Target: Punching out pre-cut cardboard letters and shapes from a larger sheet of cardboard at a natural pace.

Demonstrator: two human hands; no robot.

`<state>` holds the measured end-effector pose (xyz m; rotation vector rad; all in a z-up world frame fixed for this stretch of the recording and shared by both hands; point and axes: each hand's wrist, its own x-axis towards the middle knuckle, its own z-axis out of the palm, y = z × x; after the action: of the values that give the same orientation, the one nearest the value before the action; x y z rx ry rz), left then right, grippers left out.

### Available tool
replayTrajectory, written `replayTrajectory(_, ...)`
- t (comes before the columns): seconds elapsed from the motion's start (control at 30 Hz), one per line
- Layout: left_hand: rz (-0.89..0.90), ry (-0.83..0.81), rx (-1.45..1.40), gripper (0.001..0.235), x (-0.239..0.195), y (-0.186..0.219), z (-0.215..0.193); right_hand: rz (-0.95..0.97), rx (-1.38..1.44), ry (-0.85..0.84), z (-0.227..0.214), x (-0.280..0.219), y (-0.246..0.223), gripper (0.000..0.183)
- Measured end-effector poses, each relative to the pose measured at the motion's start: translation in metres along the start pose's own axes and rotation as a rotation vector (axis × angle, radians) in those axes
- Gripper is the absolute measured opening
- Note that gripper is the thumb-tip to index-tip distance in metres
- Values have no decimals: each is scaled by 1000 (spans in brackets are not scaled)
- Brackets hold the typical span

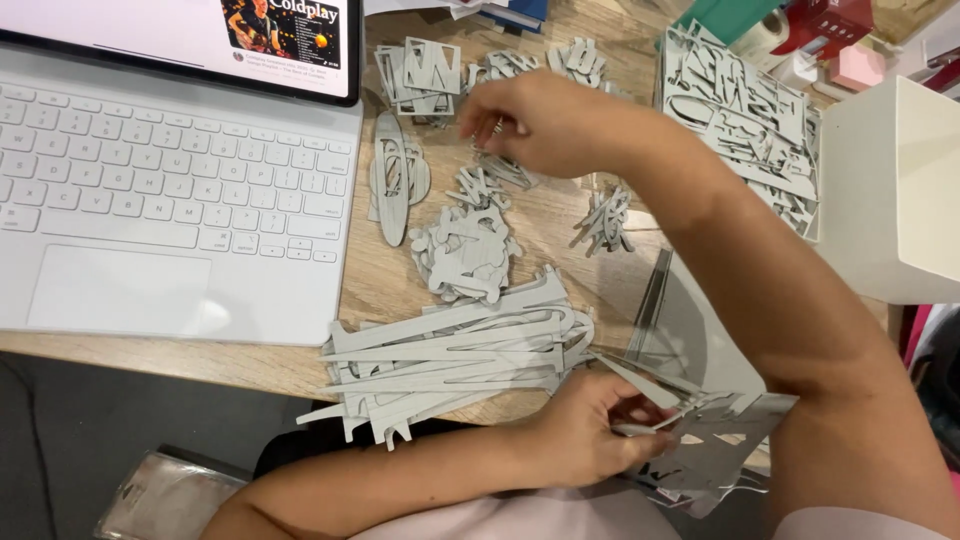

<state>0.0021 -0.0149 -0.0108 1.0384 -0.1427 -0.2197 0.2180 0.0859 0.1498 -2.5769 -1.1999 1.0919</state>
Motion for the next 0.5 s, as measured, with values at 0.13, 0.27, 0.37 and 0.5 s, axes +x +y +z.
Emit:
replayTrajectory(0.13,32,-24,3,17,-1,5,-2,-173,2,261,-11,-47,29,23)
replayTrajectory(0.27,9,7,41,11,-1,10,-3,-384,32,461,-9,-126,72,23)
replayTrajectory(0.37,109,55,10,11,5,10,-4,-239,228,550,22,-179,107,22)
replayTrajectory(0.5,-76,93,-241,13,8,-5,-3,-440,361,562,99,-220,158,27)
